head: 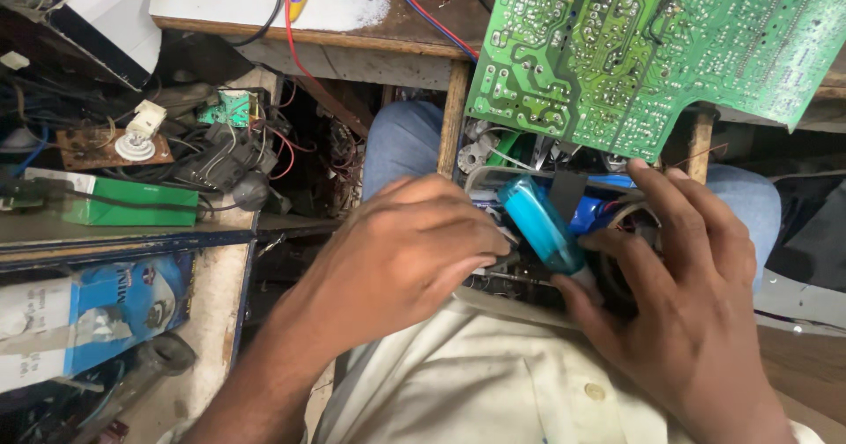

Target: The person solders components on a circuit board with a soldering iron and places electronic parts into a plastic tray.

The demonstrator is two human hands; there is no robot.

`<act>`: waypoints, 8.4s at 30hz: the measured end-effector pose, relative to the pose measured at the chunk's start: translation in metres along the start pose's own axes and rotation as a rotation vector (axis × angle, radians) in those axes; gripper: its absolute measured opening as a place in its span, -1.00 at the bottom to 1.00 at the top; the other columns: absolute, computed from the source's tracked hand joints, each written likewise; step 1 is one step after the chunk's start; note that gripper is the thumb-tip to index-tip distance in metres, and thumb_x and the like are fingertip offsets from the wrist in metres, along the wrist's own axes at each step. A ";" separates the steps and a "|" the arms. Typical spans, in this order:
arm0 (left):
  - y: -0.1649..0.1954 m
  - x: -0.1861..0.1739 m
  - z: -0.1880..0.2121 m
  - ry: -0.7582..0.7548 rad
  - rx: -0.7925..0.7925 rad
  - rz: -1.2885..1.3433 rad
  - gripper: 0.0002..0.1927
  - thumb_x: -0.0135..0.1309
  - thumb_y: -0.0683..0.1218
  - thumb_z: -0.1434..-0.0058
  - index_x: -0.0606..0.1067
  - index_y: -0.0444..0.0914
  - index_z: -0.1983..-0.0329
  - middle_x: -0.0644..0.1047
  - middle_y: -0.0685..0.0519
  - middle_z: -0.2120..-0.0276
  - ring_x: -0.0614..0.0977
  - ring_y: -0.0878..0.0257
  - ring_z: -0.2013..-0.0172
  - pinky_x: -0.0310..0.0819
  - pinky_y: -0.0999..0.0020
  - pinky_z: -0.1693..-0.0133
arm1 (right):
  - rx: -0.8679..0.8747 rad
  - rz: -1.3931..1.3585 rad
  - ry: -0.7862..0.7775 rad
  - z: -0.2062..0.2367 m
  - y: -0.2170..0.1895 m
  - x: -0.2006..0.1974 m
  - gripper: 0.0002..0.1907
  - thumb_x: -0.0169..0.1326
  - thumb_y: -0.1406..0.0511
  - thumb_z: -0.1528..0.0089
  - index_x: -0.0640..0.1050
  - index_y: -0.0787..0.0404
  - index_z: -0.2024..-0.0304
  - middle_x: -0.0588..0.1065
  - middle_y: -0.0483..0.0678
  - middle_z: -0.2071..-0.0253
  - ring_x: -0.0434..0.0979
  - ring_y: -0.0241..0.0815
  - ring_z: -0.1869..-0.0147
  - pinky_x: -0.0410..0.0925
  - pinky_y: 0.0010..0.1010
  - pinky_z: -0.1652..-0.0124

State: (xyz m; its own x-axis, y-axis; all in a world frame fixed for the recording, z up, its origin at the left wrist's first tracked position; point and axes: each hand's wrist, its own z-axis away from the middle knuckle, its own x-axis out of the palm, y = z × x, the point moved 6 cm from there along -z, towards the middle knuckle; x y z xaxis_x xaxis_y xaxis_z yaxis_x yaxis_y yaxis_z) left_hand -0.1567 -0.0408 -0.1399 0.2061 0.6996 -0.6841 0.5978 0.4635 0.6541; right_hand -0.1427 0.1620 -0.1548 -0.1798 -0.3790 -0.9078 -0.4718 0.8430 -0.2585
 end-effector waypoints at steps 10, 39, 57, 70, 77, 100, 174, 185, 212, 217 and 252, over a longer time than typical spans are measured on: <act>-0.007 -0.019 0.002 0.153 -0.024 -0.125 -0.84 0.29 -0.20 -0.18 0.60 -0.26 0.18 0.65 0.06 0.20 0.64 0.13 0.09 0.45 0.21 0.03 | -0.025 -0.093 0.060 0.004 -0.002 0.009 -0.60 0.36 0.17 0.06 0.59 0.26 0.27 0.34 0.22 -0.31 0.26 0.28 -0.42 0.18 0.06 -0.31; 0.010 0.048 -0.011 -0.115 -0.019 -0.318 -0.78 0.07 -0.18 -0.12 0.56 -0.25 0.15 0.39 -0.15 -0.23 0.29 -0.16 -0.35 0.11 -0.24 -0.29 | 0.335 -0.779 0.628 0.109 0.089 0.042 -0.51 -0.20 0.06 -0.64 0.35 0.43 -0.20 0.40 -0.04 -0.09 0.37 -0.33 -0.08 0.24 -0.61 -0.09; 0.007 0.061 -0.021 -0.297 -0.025 -0.302 -0.90 0.20 -0.17 0.09 0.60 -0.19 0.69 0.08 -0.13 -0.48 -0.03 -0.30 -0.47 -0.23 -0.52 -0.35 | 0.264 -0.714 0.598 0.076 0.070 0.021 -0.47 -0.13 -0.01 -0.63 0.35 0.40 -0.03 0.32 -0.06 -0.06 0.28 -0.33 -0.09 0.17 -0.58 -0.10; -0.001 0.057 -0.022 -0.275 -0.065 -0.253 -0.88 0.29 -0.09 0.19 0.55 -0.12 0.69 -0.06 -0.16 -0.55 -0.12 -0.32 -0.50 -0.35 -0.46 -0.36 | 0.290 -0.532 0.526 0.059 0.054 0.000 -0.42 -0.18 -0.06 -0.63 0.44 0.37 0.02 0.36 0.10 -0.24 0.27 -0.22 -0.29 0.15 -0.41 -0.30; -0.028 0.021 0.003 -0.111 -0.102 0.325 -0.82 0.41 -0.14 0.03 0.65 -0.18 0.35 -0.06 -0.16 -0.59 -0.18 -0.18 -0.59 -0.38 -0.15 -0.52 | 0.233 -0.419 0.361 0.054 0.048 -0.003 -0.58 0.02 0.07 -0.51 0.49 0.35 -0.07 0.28 0.10 -0.32 0.26 -0.02 -0.39 0.13 -0.26 -0.38; -0.007 0.030 0.001 0.298 -0.075 0.654 -0.82 0.39 -0.11 -0.11 0.61 -0.23 0.31 -0.02 -0.23 -0.60 -0.07 -0.04 -0.59 -0.37 0.04 -0.57 | -0.001 -0.797 0.089 0.017 -0.005 -0.001 -0.57 0.40 0.32 -0.11 0.56 0.28 0.02 0.63 -0.01 0.04 0.68 -0.17 -0.04 0.50 -0.36 0.01; -0.002 0.069 0.010 0.196 -0.166 1.338 -0.69 0.25 -0.44 -0.34 0.44 -0.38 -0.03 0.54 -0.17 -0.01 0.62 0.16 -0.10 0.62 0.24 -0.14 | 0.128 -0.925 0.238 0.029 0.016 -0.002 -0.71 0.33 0.40 -0.14 0.58 0.33 0.11 0.59 0.04 0.11 0.63 -0.18 0.02 0.48 -0.44 0.03; 0.000 0.067 0.011 0.177 -0.178 1.360 -0.70 0.24 -0.45 -0.33 0.45 -0.39 -0.04 0.54 -0.19 -0.02 0.64 0.15 -0.05 0.64 0.23 -0.12 | 0.127 -0.961 0.226 0.029 0.016 -0.001 -0.69 0.35 0.43 -0.08 0.58 0.35 0.14 0.59 0.05 0.15 0.63 -0.18 0.09 0.49 -0.45 0.11; 0.003 0.065 0.014 0.157 -0.158 1.329 -0.73 0.25 -0.44 -0.35 0.47 -0.41 -0.03 0.54 -0.17 -0.03 0.62 0.12 -0.12 0.64 0.20 -0.15 | 0.105 -1.033 0.216 0.034 0.016 0.001 -0.65 0.35 0.46 -0.08 0.56 0.36 0.10 0.59 0.06 0.11 0.62 -0.17 0.04 0.48 -0.42 0.06; 0.003 0.065 0.014 0.159 -0.158 1.331 -0.73 0.25 -0.43 -0.34 0.48 -0.41 -0.03 0.54 -0.16 -0.03 0.62 0.12 -0.12 0.63 0.21 -0.15 | 0.097 -1.067 0.222 0.034 0.016 0.002 -0.65 0.35 0.46 -0.09 0.56 0.36 0.08 0.59 0.06 0.10 0.62 -0.17 0.03 0.48 -0.41 0.04; 0.006 0.065 0.012 0.163 -0.150 1.317 -0.71 0.28 -0.41 -0.34 0.47 -0.44 -0.06 0.54 -0.18 -0.02 0.58 0.17 -0.05 0.62 0.24 -0.14 | 0.102 -1.144 0.195 0.042 0.017 0.008 -0.61 0.34 0.48 -0.13 0.55 0.41 0.01 0.57 0.13 0.03 0.62 -0.17 0.00 0.52 -0.41 0.00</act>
State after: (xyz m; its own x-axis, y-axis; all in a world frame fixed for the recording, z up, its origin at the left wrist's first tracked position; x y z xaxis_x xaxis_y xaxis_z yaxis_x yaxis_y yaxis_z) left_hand -0.1310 0.0009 -0.1844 0.4595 0.7201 0.5199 -0.0666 -0.5558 0.8286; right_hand -0.1160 0.1898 -0.1801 0.1721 -0.9830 -0.0642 -0.3742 -0.0049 -0.9273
